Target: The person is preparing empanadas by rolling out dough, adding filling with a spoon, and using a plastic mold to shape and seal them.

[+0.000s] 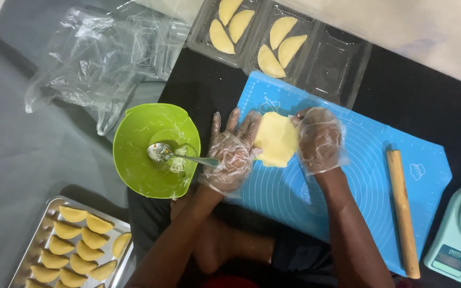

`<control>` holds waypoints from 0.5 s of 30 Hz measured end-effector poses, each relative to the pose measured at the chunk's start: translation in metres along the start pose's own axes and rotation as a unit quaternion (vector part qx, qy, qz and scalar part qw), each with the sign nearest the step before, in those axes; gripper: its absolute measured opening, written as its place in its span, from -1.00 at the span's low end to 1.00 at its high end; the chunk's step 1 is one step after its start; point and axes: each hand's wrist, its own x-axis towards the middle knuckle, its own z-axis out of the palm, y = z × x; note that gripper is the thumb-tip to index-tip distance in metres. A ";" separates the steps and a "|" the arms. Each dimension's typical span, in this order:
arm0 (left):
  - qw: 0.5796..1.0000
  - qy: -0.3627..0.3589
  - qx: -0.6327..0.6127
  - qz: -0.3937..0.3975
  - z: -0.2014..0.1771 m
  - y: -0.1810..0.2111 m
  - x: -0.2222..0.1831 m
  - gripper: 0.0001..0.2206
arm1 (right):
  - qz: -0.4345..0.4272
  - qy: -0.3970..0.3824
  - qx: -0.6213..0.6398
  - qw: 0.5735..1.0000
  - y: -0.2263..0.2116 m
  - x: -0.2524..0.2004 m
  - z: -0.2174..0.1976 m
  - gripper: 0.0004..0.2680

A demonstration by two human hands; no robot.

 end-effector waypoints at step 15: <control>1.000 0.004 0.002 0.006 -0.006 0.002 -0.004 -0.38 | -0.022 -0.028 -0.068 0.997 -0.011 -0.024 -0.023 -0.62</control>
